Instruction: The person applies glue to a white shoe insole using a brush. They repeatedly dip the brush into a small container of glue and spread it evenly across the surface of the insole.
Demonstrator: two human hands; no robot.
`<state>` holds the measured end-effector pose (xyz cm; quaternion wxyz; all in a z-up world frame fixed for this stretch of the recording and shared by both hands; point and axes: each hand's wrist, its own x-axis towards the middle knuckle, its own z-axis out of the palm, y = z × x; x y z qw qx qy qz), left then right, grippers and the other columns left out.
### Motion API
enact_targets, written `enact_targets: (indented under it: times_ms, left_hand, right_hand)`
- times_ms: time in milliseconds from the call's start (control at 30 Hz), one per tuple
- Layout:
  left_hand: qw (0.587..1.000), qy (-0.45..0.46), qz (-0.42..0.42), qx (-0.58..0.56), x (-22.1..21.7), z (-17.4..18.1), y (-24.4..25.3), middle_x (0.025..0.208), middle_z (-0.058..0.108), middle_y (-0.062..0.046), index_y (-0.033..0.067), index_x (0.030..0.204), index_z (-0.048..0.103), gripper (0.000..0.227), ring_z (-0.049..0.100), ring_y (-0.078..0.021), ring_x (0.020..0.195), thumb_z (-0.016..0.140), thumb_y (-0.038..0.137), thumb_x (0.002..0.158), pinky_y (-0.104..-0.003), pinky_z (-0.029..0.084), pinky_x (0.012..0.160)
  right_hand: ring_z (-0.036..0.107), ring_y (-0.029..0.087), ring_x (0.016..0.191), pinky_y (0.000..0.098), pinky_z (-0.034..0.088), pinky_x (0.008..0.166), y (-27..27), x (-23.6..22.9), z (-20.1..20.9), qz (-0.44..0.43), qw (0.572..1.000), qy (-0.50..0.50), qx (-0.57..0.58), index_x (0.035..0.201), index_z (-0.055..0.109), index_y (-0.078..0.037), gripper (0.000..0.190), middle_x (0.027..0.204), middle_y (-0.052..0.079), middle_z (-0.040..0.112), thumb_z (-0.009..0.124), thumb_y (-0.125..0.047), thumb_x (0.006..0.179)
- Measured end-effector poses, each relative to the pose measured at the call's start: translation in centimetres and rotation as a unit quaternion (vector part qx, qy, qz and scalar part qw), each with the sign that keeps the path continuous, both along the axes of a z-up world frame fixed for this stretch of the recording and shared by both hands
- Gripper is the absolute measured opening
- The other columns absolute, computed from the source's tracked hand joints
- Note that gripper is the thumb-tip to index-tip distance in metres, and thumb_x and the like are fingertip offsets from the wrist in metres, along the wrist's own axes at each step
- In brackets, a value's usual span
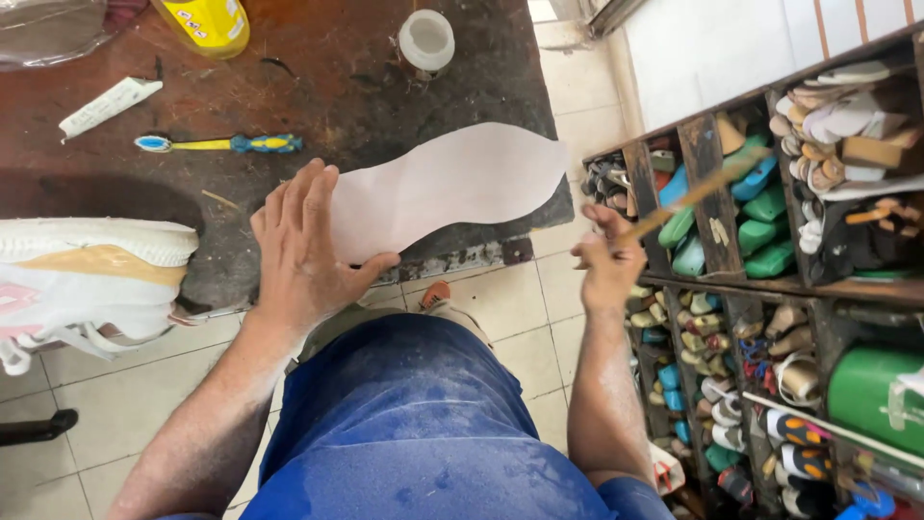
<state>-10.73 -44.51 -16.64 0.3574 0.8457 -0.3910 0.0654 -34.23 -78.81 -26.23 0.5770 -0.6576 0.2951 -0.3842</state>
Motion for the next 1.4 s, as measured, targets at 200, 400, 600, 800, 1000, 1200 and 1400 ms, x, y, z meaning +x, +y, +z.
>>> enact_targets:
  times_ms: [200,400,600,800,1000,1200,1400]
  left_hand:
    - [1.000,0.000,0.015,0.013,0.3,-0.8,0.1,0.141,0.056,-0.019,0.0040,0.148,0.052,0.118,0.050,-0.0410,0.128,0.096,0.057,0.051,-0.047,0.037,0.095]
    - [0.998,-0.045,-0.037,0.037,1.5,-0.5,0.8,0.136,0.063,-0.020,-0.0018,0.140,0.057,0.104,0.057,-0.0404,0.119,0.091,0.049,0.056,-0.052,0.042,0.094]
    - [0.997,-0.019,-0.061,-0.048,2.2,-0.4,2.6,0.135,0.060,-0.024,-0.0057,0.139,0.053,0.097,0.056,-0.0419,0.122,0.090,0.050,0.068,-0.053,0.045,0.106]
    - [0.994,0.002,-0.056,-0.092,4.4,0.3,5.3,0.123,0.063,-0.025,-0.0057,0.131,0.059,0.074,0.060,-0.0397,0.111,0.088,0.034,0.076,-0.049,0.048,0.100]
    - [0.993,0.033,-0.057,-0.099,6.5,0.1,8.8,0.119,0.067,-0.022,-0.0058,0.127,0.062,0.066,0.063,-0.0344,0.104,0.085,0.034,0.079,-0.043,0.053,0.089]
    - [0.997,0.040,-0.014,-0.065,6.8,0.1,10.2,0.122,0.067,-0.021,-0.0058,0.130,0.062,0.073,0.061,-0.0327,0.104,0.088,0.036,0.076,-0.044,0.051,0.092]
    - [0.998,0.011,-0.008,-0.057,3.6,0.3,5.8,0.124,0.064,-0.017,0.0049,0.132,0.061,0.081,0.057,-0.0367,0.117,0.092,0.042,0.067,-0.049,0.044,0.100]
  right_hand:
    - [0.066,0.023,0.063,0.0272,0.053,0.049,-10.6,-0.5,2.8,0.010,0.993,-0.113,0.008,0.102,0.065,0.001,0.042,0.100,0.028,0.067,0.051,-0.039,0.101]
    - [0.063,0.025,0.089,0.0353,0.065,0.070,-6.0,7.2,14.9,0.242,0.958,-0.095,-0.124,0.116,0.055,-0.008,0.032,0.110,0.016,0.058,0.052,-0.040,0.114]
    - [0.066,0.027,0.102,0.0324,0.068,0.076,-1.7,18.3,18.0,0.336,0.931,-0.083,-0.117,0.099,0.061,-0.006,0.033,0.108,0.014,0.061,0.053,0.026,0.094]
    - [0.069,0.025,0.086,0.0312,0.066,0.078,1.0,23.9,17.9,0.359,0.915,0.003,-0.184,0.102,0.059,-0.002,0.025,0.103,0.016,0.061,0.059,0.021,0.093]
    - [0.063,0.017,0.082,0.0266,0.053,0.069,2.6,26.6,16.8,0.332,0.902,0.093,-0.258,0.102,0.062,-0.006,0.019,0.097,0.010,0.067,0.067,0.011,0.095]
    - [0.066,0.018,0.087,0.0291,0.056,0.077,3.1,28.2,15.6,0.330,0.883,0.135,-0.307,0.103,0.064,-0.007,0.016,0.098,0.009,0.067,0.069,0.006,0.095]
    - [0.066,0.015,0.076,0.0260,0.056,0.068,2.0,29.0,13.9,0.271,0.932,0.100,-0.219,0.097,0.063,-0.007,0.017,0.090,0.009,0.070,0.071,0.005,0.090]
